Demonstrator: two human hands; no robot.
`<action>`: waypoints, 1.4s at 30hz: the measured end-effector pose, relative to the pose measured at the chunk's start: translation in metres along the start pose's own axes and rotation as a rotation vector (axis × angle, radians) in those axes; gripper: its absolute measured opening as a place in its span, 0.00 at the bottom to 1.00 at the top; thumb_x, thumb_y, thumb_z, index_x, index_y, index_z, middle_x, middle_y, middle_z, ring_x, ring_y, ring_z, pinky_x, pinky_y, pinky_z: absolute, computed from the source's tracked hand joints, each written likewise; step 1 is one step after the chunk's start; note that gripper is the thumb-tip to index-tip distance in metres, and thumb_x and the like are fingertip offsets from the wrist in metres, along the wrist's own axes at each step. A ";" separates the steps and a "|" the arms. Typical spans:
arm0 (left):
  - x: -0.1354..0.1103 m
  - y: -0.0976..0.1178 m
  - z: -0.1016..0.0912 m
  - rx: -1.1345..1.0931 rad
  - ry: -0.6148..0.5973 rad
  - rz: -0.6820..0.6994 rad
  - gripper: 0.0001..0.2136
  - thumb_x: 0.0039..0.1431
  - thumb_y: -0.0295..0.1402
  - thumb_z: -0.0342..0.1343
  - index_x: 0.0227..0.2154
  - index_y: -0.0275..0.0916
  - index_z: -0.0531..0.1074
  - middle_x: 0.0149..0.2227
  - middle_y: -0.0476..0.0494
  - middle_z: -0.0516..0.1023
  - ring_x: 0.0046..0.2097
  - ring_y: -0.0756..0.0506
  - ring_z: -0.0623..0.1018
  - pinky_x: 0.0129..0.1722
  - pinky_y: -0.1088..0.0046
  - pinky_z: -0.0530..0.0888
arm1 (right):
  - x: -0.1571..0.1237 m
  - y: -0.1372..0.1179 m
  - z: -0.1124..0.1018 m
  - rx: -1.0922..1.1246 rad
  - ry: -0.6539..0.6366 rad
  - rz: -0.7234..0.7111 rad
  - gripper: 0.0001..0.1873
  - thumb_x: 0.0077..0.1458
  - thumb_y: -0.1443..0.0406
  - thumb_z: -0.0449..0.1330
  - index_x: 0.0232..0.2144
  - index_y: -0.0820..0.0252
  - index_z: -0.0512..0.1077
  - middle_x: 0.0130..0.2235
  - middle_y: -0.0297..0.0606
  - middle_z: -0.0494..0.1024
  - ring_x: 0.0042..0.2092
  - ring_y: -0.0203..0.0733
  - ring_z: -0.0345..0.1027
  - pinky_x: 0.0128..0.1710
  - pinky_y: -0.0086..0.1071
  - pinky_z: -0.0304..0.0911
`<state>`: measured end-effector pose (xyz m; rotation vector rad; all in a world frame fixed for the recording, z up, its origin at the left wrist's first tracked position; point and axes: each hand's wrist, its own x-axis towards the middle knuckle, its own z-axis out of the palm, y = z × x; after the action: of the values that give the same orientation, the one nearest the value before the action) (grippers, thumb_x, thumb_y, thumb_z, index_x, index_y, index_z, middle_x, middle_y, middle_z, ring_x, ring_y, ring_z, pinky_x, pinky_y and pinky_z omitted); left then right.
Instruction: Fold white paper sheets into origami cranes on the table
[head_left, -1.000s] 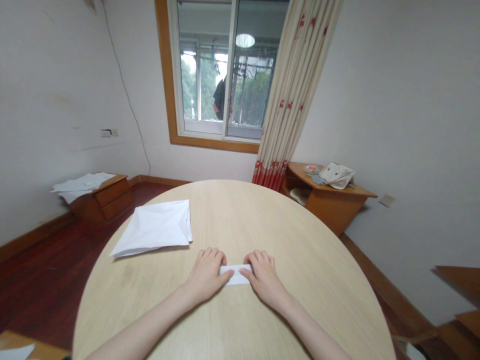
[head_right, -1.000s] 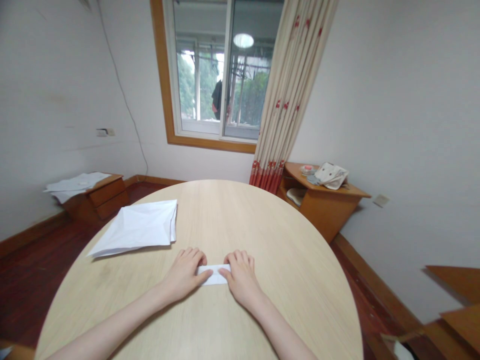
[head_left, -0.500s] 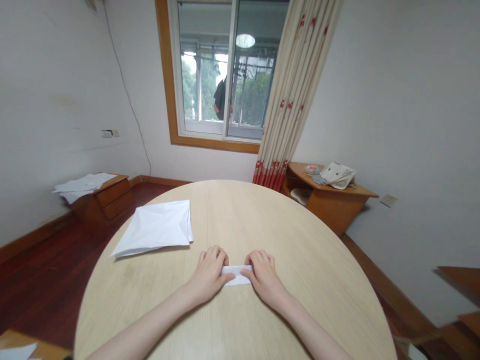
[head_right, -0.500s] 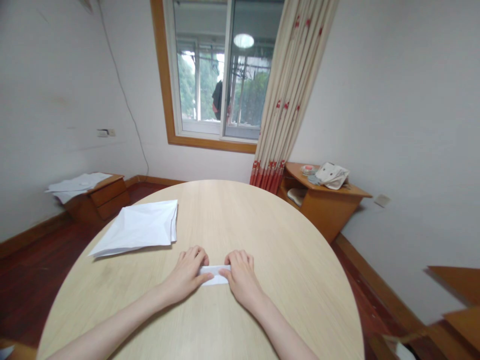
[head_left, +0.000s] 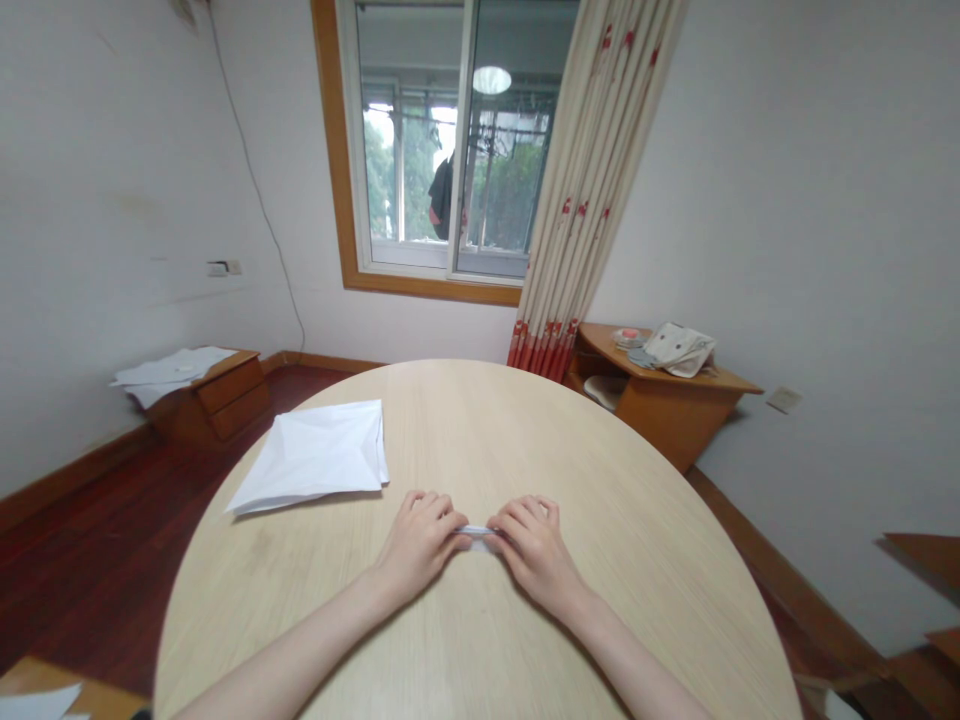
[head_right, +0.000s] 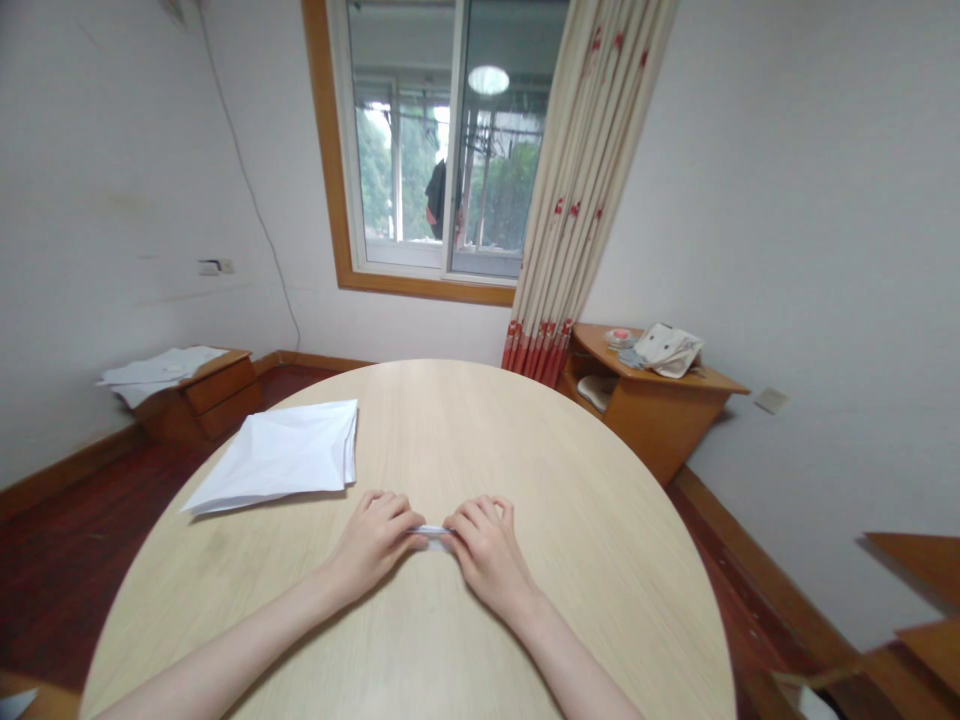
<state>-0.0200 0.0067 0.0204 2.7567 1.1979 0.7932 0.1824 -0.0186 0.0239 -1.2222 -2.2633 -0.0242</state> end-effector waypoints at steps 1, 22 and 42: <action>0.000 0.000 -0.001 0.002 0.016 0.013 0.09 0.65 0.36 0.51 0.33 0.40 0.72 0.33 0.46 0.74 0.38 0.45 0.71 0.40 0.65 0.61 | 0.000 -0.001 -0.001 0.001 0.017 -0.015 0.06 0.63 0.65 0.52 0.34 0.56 0.69 0.34 0.35 0.75 0.41 0.42 0.64 0.46 0.42 0.47; 0.000 0.002 -0.005 -0.189 -0.025 0.093 0.05 0.60 0.34 0.53 0.36 0.39 0.71 0.38 0.44 0.77 0.40 0.43 0.72 0.42 0.66 0.65 | -0.002 0.005 0.005 0.093 -0.041 -0.079 0.10 0.61 0.69 0.50 0.34 0.58 0.71 0.33 0.39 0.72 0.37 0.42 0.63 0.36 0.35 0.57; -0.001 -0.008 0.003 -0.289 -0.115 0.118 0.07 0.63 0.35 0.52 0.33 0.38 0.73 0.33 0.45 0.76 0.38 0.46 0.74 0.38 0.73 0.68 | -0.003 0.007 0.006 0.198 -0.159 -0.069 0.11 0.62 0.64 0.54 0.32 0.60 0.74 0.34 0.38 0.74 0.38 0.41 0.65 0.37 0.33 0.59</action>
<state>-0.0247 0.0124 0.0161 2.6106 0.8332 0.7384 0.1869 -0.0153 0.0158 -1.0749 -2.3780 0.2742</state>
